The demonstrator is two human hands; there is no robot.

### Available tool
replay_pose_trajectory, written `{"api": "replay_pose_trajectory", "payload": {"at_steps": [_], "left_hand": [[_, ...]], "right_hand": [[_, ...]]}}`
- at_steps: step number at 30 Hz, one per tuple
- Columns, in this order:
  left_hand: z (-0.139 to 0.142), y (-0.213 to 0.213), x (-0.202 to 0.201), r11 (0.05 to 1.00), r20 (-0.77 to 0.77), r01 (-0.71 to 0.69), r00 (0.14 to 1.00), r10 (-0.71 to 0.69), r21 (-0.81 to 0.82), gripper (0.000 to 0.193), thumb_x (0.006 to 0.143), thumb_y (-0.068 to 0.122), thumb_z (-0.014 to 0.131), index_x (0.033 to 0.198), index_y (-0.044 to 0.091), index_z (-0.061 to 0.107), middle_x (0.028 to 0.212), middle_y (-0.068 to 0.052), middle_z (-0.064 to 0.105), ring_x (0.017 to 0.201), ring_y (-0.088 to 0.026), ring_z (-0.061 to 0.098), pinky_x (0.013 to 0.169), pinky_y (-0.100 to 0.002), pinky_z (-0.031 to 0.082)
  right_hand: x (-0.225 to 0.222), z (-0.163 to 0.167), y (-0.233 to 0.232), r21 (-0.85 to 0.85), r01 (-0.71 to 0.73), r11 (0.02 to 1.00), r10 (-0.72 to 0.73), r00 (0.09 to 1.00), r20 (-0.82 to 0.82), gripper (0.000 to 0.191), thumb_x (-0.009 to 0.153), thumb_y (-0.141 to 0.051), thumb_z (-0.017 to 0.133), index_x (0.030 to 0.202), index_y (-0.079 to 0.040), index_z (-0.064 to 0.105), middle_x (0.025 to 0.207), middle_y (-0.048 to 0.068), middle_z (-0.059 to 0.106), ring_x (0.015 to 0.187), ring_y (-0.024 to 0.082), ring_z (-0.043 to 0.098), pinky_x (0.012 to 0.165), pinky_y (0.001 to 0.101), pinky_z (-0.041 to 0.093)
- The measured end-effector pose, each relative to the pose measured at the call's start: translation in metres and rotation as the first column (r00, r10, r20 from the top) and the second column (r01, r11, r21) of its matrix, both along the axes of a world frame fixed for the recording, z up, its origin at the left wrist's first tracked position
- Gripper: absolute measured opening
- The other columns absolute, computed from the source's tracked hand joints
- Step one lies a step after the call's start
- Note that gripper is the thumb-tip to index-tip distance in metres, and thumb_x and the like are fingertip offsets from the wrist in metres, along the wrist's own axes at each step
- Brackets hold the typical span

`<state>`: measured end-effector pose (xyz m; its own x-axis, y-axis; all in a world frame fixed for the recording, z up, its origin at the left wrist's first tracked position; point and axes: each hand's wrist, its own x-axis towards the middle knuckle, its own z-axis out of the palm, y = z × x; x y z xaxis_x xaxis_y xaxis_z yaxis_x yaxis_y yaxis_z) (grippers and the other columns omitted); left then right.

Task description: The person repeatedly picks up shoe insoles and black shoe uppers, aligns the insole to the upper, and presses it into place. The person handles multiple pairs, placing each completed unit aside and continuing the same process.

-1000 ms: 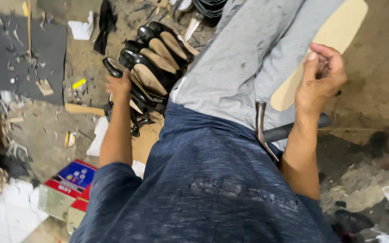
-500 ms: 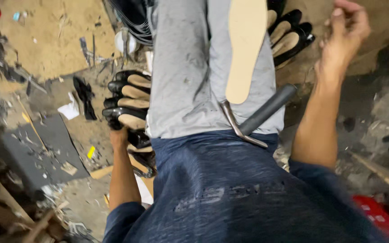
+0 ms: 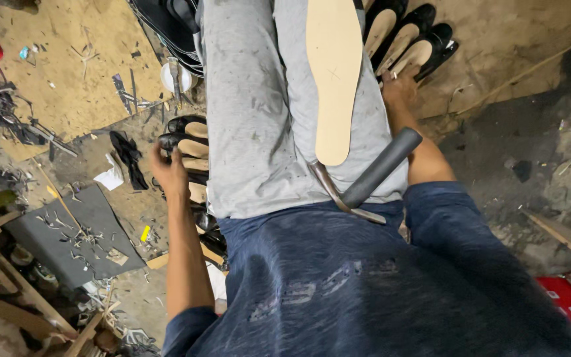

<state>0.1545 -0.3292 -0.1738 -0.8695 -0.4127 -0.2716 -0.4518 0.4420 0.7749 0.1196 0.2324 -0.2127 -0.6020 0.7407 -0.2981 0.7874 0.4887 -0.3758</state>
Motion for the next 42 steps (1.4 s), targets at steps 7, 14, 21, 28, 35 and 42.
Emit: {"api": "replay_pose_trajectory", "payload": {"at_steps": [7, 14, 21, 28, 35, 42], "left_hand": [[0.114, 0.093, -0.072, 0.969, -0.321, 0.248, 0.918, -0.235, -0.001, 0.043, 0.102, 0.002, 0.062, 0.144, 0.002, 0.054, 0.15, -0.015, 0.054, 0.141, -0.028, 0.053, 0.113, -0.038, 0.045], [0.184, 0.184, -0.087, 0.92, -0.525, 0.392, 0.779, -0.343, -0.021, 0.033, 0.106, 0.0, 0.061, 0.139, 0.007, 0.063, 0.143, -0.01, 0.061, 0.137, -0.023, 0.058, 0.122, -0.035, 0.043], [0.2, 0.293, -0.128, 0.254, -0.475, 0.563, 0.814, -0.335, 0.786, 0.053, 0.109, 0.014, 0.064, 0.155, 0.001, 0.044, 0.149, -0.013, 0.062, 0.135, -0.023, 0.062, 0.116, -0.036, 0.05], [0.262, 0.274, -0.119, -0.317, -0.421, 0.354, 0.889, -0.178, 0.88, 0.06, 0.098, 0.024, 0.072, 0.14, -0.009, 0.044, 0.128, -0.024, 0.067, 0.117, -0.033, 0.07, 0.108, -0.043, 0.055], [0.282, 0.214, -0.101, 0.691, -0.671, 0.576, 0.72, -0.177, 0.436, 0.055, 0.1, 0.004, 0.082, 0.142, -0.001, 0.047, 0.124, -0.009, 0.065, 0.109, -0.014, 0.066, 0.101, -0.03, 0.056], [0.276, 0.205, -0.103, 0.721, -0.692, 0.55, 0.709, -0.136, 0.422, 0.049, 0.1, 0.007, 0.078, 0.14, 0.003, 0.049, 0.121, -0.004, 0.065, 0.112, -0.01, 0.064, 0.102, -0.026, 0.054]], "right_hand": [[0.023, 0.001, 0.012, -0.406, -0.058, 0.912, -0.15, 0.875, -0.461, 0.04, 0.108, -0.034, 0.067, 0.125, -0.003, 0.049, 0.097, 0.011, 0.072, 0.077, 0.023, 0.07, 0.064, 0.0378, 0.057], [0.083, 0.076, 0.062, -0.848, -0.044, 0.529, -0.538, 0.755, -0.375, 0.025, 0.104, -0.012, 0.056, 0.129, -0.011, 0.058, 0.082, -0.001, 0.056, 0.053, 0.007, 0.039, 0.045, 0.0241, 0.029], [0.08, 0.202, 0.045, -0.856, -0.476, 0.2, -0.604, 0.628, -0.49, 0.048, 0.097, -0.006, 0.049, 0.142, 0.011, 0.05, 0.125, 0.019, 0.066, 0.107, 0.025, 0.07, 0.101, 0.0353, 0.058], [0.021, 0.257, -0.072, -0.788, -0.511, 0.343, -0.127, 0.806, -0.578, 0.05, 0.092, -0.018, 0.068, 0.138, 0.002, 0.059, 0.122, 0.02, 0.068, 0.11, 0.03, 0.069, 0.1, 0.0412, 0.055], [-0.021, 0.292, -0.133, 0.365, -0.648, 0.669, 0.743, 0.59, -0.315, 0.058, 0.085, -0.033, 0.083, 0.123, 0.004, 0.059, 0.103, 0.029, 0.066, 0.082, 0.048, 0.064, 0.069, 0.0544, 0.049], [-0.022, 0.29, -0.107, 0.065, -0.575, 0.815, 0.569, 0.776, -0.27, 0.023, 0.103, -0.017, 0.069, 0.122, -0.003, 0.067, 0.095, 0.019, 0.072, 0.087, 0.035, 0.072, 0.078, 0.0424, 0.053]]}}
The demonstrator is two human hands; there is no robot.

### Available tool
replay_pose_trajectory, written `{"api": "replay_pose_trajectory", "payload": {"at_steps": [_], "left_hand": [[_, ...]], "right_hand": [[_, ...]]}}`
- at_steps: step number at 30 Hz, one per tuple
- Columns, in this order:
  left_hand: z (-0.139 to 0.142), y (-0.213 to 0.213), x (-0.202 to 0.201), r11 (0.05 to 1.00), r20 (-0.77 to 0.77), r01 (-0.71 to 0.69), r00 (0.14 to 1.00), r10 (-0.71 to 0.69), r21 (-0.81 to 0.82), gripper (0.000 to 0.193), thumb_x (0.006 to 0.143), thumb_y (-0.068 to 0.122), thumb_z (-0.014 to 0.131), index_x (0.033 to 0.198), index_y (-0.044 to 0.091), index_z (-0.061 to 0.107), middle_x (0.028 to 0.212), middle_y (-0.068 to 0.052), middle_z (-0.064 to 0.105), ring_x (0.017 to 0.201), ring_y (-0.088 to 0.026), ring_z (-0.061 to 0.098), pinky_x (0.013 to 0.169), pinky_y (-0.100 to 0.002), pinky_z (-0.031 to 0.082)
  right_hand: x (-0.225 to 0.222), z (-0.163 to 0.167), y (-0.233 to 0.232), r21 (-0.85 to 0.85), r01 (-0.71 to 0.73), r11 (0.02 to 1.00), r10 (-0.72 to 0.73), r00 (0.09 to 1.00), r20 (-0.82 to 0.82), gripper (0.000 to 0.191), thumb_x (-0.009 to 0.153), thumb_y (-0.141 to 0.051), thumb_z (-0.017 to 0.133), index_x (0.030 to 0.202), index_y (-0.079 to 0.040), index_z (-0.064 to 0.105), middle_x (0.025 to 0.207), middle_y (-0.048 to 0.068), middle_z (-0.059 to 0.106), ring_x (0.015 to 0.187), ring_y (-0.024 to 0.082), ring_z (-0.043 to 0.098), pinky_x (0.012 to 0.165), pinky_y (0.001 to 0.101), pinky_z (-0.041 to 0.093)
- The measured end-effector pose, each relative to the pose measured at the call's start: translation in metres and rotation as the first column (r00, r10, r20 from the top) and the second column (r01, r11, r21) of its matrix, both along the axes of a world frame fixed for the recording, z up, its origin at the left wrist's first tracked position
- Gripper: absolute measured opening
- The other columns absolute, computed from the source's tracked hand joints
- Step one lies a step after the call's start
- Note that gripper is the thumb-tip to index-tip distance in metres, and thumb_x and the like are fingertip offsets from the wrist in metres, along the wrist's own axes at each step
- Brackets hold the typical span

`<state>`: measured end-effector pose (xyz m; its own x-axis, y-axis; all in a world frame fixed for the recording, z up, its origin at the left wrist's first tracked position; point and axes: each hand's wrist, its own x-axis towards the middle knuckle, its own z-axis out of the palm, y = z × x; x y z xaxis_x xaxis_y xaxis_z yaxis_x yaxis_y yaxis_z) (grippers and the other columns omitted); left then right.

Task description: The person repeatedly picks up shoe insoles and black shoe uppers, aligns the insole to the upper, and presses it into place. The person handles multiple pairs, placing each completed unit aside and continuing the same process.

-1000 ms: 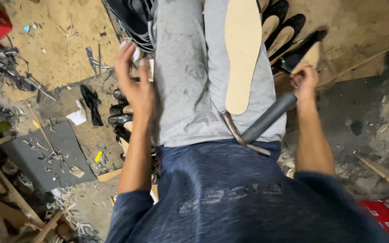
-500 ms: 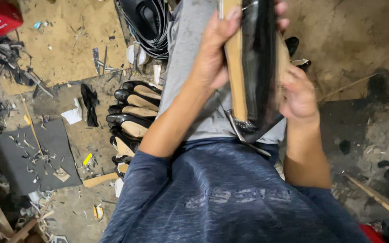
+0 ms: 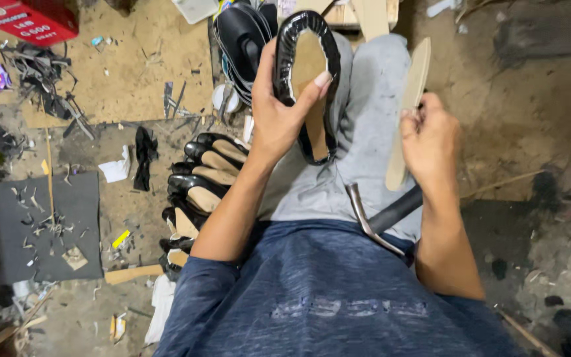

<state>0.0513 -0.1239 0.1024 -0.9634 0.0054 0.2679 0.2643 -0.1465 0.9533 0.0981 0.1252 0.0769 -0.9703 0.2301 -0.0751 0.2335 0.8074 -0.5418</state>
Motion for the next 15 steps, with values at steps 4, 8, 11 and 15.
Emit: {"api": "replay_pose_trajectory", "payload": {"at_steps": [4, 8, 11, 15], "left_hand": [[0.0, -0.003, -0.001, 0.998, 0.041, 0.048, 0.998, -0.049, 0.028, 0.036, 0.106, 0.008, 0.075, 0.134, 0.001, 0.053, 0.115, -0.004, 0.068, 0.106, -0.01, 0.065, 0.098, -0.024, 0.055], [0.004, -0.003, 0.004, 1.0, -0.047, 0.023, 0.999, -0.024, -0.017, 0.043, 0.104, 0.007, 0.076, 0.137, 0.003, 0.049, 0.12, -0.004, 0.064, 0.112, -0.009, 0.063, 0.101, -0.024, 0.053], [0.008, -0.006, 0.0, 0.996, -0.148, 0.016, 0.988, -0.03, -0.093, 0.048, 0.101, 0.005, 0.076, 0.138, 0.003, 0.047, 0.128, -0.005, 0.06, 0.121, -0.01, 0.058, 0.109, -0.025, 0.047], [0.014, -0.016, -0.005, 0.992, -0.048, 0.126, 0.991, -0.124, 0.032, 0.039, 0.111, 0.009, 0.067, 0.146, 0.003, 0.051, 0.129, -0.006, 0.059, 0.116, -0.01, 0.056, 0.103, -0.024, 0.047]], "right_hand": [[0.006, 0.006, 0.002, -0.738, -0.179, 0.651, -0.016, 0.968, -0.249, 0.018, 0.107, -0.002, 0.066, 0.124, 0.003, 0.063, 0.109, 0.006, 0.073, 0.094, 0.011, 0.066, 0.084, 0.025, 0.053], [0.016, 0.009, -0.016, -0.843, -0.218, 0.492, 0.001, 0.968, -0.25, 0.016, 0.105, -0.001, 0.067, 0.121, 0.002, 0.062, 0.106, 0.003, 0.071, 0.086, 0.004, 0.061, 0.074, 0.0187, 0.045], [0.018, 0.008, -0.032, -0.897, -0.172, 0.407, 0.01, 0.983, -0.184, 0.016, 0.106, -0.011, 0.066, 0.118, -0.001, 0.065, 0.091, -0.001, 0.067, 0.064, -0.001, 0.045, 0.056, 0.0171, 0.031], [0.019, 0.006, -0.05, -0.914, -0.196, 0.355, 0.083, 0.98, -0.178, 0.016, 0.111, -0.018, 0.064, 0.107, -0.003, 0.064, 0.081, -0.007, 0.056, 0.058, 0.0, 0.033, 0.052, 0.0214, 0.022]]}}
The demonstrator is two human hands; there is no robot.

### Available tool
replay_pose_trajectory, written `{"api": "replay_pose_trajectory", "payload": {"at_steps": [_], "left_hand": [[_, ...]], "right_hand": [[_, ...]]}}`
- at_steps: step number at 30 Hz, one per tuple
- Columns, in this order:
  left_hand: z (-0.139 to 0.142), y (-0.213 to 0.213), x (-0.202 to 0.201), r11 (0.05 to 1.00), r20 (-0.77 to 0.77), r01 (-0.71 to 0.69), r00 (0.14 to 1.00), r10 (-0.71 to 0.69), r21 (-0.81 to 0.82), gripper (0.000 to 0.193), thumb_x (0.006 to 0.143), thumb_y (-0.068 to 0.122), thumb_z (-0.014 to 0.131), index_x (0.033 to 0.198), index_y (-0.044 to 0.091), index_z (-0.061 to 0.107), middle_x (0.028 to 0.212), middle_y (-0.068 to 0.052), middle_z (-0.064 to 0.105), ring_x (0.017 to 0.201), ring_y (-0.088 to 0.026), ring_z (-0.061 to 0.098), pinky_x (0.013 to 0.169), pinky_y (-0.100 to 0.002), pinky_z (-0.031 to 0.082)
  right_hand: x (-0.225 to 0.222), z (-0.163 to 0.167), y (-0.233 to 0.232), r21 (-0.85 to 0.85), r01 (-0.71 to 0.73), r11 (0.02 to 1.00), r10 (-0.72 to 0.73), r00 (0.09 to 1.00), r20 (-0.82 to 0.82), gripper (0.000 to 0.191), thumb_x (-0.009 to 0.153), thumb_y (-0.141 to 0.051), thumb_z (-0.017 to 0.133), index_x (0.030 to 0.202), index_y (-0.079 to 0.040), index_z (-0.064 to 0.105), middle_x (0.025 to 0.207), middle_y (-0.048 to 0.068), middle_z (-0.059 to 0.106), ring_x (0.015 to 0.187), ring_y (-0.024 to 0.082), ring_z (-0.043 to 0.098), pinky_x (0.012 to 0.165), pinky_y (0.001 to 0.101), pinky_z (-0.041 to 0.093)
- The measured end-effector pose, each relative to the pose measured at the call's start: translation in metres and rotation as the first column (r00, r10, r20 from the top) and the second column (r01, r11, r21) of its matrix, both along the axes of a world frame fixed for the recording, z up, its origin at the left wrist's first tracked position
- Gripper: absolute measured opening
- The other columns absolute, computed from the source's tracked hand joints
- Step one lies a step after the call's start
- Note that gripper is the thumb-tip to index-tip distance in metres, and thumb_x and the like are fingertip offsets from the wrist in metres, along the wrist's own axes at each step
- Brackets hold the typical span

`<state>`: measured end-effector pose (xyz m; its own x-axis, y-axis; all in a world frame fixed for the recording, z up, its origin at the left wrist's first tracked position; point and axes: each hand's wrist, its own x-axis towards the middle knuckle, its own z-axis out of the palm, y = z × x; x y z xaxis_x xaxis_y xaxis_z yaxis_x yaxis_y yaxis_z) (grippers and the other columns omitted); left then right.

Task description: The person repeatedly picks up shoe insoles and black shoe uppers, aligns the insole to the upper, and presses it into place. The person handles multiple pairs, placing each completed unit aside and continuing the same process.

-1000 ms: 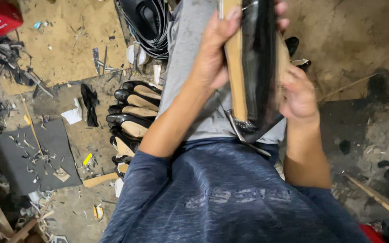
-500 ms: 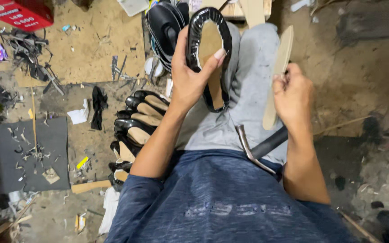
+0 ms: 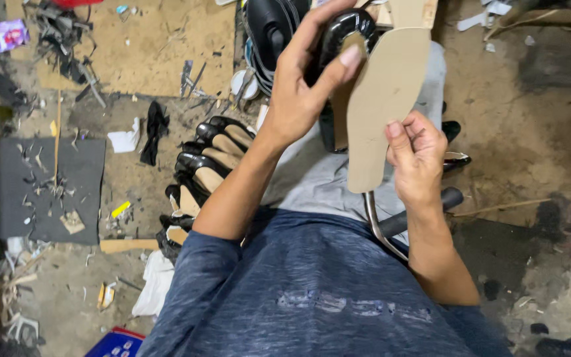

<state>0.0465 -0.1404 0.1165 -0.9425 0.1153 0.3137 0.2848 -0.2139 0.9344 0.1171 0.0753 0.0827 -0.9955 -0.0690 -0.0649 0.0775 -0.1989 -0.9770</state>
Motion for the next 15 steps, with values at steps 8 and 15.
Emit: {"api": "replay_pose_trajectory", "payload": {"at_steps": [8, 15], "left_hand": [[0.004, 0.005, 0.01, 0.997, -0.013, -0.02, 1.0, 0.019, -0.075, 0.042, 0.109, 0.013, 0.073, 0.145, 0.005, 0.054, 0.13, -0.007, 0.068, 0.118, -0.009, 0.066, 0.108, -0.026, 0.054], [0.005, 0.01, 0.013, 0.996, 0.021, -0.067, 0.997, 0.069, -0.065, 0.036, 0.11, 0.015, 0.073, 0.142, 0.005, 0.058, 0.124, -0.007, 0.072, 0.113, -0.01, 0.068, 0.102, -0.025, 0.057]], "right_hand": [[0.002, 0.004, -0.019, 0.317, -0.043, 0.948, 0.073, 0.994, -0.084, 0.021, 0.11, -0.021, 0.065, 0.097, -0.004, 0.063, 0.074, -0.007, 0.055, 0.061, 0.001, 0.039, 0.054, 0.0214, 0.03], [0.001, 0.009, -0.02, 0.264, -0.051, 0.963, 0.068, 0.996, -0.054, 0.021, 0.109, -0.021, 0.066, 0.098, -0.004, 0.063, 0.078, -0.006, 0.057, 0.062, 0.001, 0.04, 0.055, 0.0211, 0.03]]}}
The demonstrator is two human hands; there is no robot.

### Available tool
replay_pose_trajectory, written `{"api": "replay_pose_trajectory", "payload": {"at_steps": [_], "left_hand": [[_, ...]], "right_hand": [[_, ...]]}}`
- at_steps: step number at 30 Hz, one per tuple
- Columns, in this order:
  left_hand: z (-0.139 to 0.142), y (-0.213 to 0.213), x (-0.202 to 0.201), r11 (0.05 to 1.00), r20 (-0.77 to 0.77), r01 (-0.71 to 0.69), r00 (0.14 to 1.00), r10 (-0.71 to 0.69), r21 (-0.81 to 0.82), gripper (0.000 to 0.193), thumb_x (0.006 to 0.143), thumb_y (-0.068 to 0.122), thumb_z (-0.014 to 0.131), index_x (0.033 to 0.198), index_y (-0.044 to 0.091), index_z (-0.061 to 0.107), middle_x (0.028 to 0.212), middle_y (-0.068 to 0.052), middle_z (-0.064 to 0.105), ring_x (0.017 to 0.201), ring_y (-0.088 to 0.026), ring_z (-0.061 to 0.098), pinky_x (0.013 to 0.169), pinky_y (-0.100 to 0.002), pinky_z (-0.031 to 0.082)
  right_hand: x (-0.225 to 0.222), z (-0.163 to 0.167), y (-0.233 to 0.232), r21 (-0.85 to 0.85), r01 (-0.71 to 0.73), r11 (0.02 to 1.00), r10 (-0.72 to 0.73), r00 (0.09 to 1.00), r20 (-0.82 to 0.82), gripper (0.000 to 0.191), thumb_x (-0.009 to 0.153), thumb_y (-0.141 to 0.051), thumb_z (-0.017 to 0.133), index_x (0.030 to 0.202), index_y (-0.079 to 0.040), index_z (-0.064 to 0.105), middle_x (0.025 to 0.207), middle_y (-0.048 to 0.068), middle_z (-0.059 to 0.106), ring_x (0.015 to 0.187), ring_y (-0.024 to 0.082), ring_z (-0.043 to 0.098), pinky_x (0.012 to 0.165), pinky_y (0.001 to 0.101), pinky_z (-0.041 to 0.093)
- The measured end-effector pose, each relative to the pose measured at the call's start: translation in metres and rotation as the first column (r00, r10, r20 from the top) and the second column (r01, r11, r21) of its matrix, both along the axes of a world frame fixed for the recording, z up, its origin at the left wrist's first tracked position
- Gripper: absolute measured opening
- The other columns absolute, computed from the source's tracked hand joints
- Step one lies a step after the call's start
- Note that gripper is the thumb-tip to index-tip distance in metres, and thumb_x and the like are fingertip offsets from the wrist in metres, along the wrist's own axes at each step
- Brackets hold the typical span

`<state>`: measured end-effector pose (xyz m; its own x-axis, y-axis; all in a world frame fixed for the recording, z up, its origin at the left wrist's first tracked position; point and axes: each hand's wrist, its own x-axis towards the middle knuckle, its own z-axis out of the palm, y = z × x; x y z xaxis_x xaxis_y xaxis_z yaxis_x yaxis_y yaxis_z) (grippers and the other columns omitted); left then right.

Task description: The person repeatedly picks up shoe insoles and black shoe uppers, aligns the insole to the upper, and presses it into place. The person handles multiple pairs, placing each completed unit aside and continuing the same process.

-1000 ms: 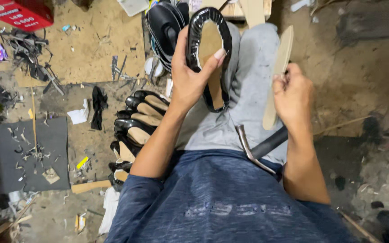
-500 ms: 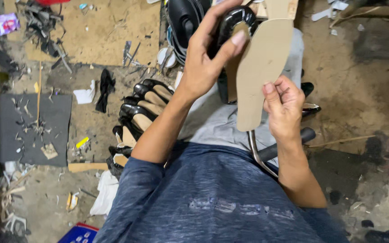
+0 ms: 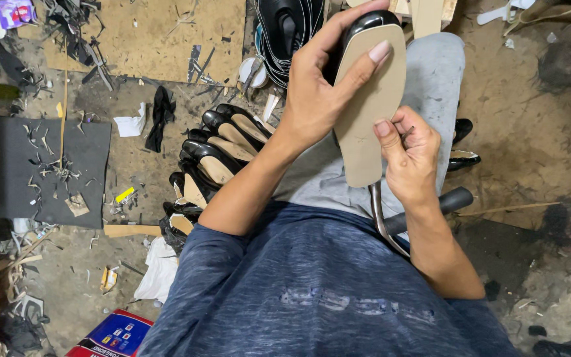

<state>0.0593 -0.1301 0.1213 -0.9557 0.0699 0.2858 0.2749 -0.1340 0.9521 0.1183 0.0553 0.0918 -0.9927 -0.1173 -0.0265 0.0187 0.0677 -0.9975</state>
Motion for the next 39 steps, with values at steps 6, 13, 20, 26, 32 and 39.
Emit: {"api": "replay_pose_trajectory", "payload": {"at_steps": [6, 13, 20, 26, 32, 39], "left_hand": [[0.001, -0.001, 0.002, 0.999, -0.027, -0.025, 0.999, 0.025, -0.027, 0.034, 0.111, 0.017, 0.072, 0.14, 0.007, 0.06, 0.122, -0.005, 0.073, 0.112, -0.009, 0.069, 0.102, -0.024, 0.058], [0.004, -0.002, 0.003, 0.999, -0.029, -0.023, 0.999, 0.022, -0.034, 0.032, 0.112, 0.02, 0.071, 0.14, 0.008, 0.061, 0.122, -0.005, 0.074, 0.111, -0.008, 0.07, 0.102, -0.025, 0.058], [0.003, -0.002, 0.004, 1.0, 0.028, -0.019, 0.999, 0.019, 0.0, 0.031, 0.111, 0.02, 0.071, 0.137, 0.006, 0.063, 0.119, -0.005, 0.076, 0.11, -0.009, 0.071, 0.101, -0.025, 0.058], [-0.002, -0.007, 0.002, 0.999, 0.016, -0.024, 1.0, 0.024, 0.041, 0.03, 0.111, 0.016, 0.071, 0.136, 0.003, 0.064, 0.122, -0.006, 0.074, 0.112, -0.009, 0.069, 0.103, -0.025, 0.057], [-0.003, -0.014, -0.003, 0.992, 0.027, -0.002, 1.0, -0.002, 0.129, 0.026, 0.112, 0.012, 0.07, 0.135, 0.002, 0.064, 0.122, -0.007, 0.074, 0.111, -0.011, 0.07, 0.104, -0.025, 0.057], [-0.028, -0.017, -0.019, 0.966, 0.012, -0.185, 0.982, 0.186, 0.181, 0.031, 0.103, 0.011, 0.072, 0.128, 0.001, 0.058, 0.114, -0.006, 0.072, 0.1, -0.01, 0.068, 0.094, -0.029, 0.057]], "right_hand": [[0.001, 0.004, -0.001, -0.003, -0.02, 1.0, 0.02, 1.0, -0.024, 0.021, 0.11, -0.021, 0.065, 0.099, -0.003, 0.063, 0.078, -0.006, 0.057, 0.064, 0.001, 0.041, 0.056, 0.021, 0.033], [0.0, 0.009, -0.001, 0.008, -0.03, 1.0, 0.03, 0.999, -0.015, 0.02, 0.11, -0.02, 0.064, 0.1, -0.003, 0.064, 0.076, -0.007, 0.057, 0.063, 0.0, 0.04, 0.056, 0.0195, 0.031], [0.0, 0.005, -0.001, 0.038, -0.041, 0.998, 0.043, 0.998, -0.04, 0.019, 0.111, -0.019, 0.064, 0.102, -0.002, 0.064, 0.082, -0.006, 0.059, 0.067, 0.0, 0.043, 0.059, 0.0197, 0.034], [-0.007, -0.005, -0.004, 0.011, -0.069, 0.998, 0.069, 0.997, -0.028, 0.016, 0.11, -0.016, 0.064, 0.102, -0.002, 0.063, 0.083, -0.007, 0.062, 0.071, 0.0, 0.048, 0.062, 0.0194, 0.038], [-0.012, -0.013, -0.013, 0.005, -0.05, 0.999, 0.05, 0.998, -0.045, 0.012, 0.11, -0.011, 0.066, 0.105, -0.001, 0.061, 0.084, -0.005, 0.059, 0.072, 0.0, 0.046, 0.063, 0.0198, 0.037], [-0.001, -0.013, -0.027, 0.067, 0.061, 0.996, -0.05, 0.987, -0.155, 0.054, 0.093, -0.005, 0.082, 0.132, -0.001, 0.044, 0.117, 0.006, 0.053, 0.064, 0.003, 0.042, 0.055, 0.0179, 0.034]]}}
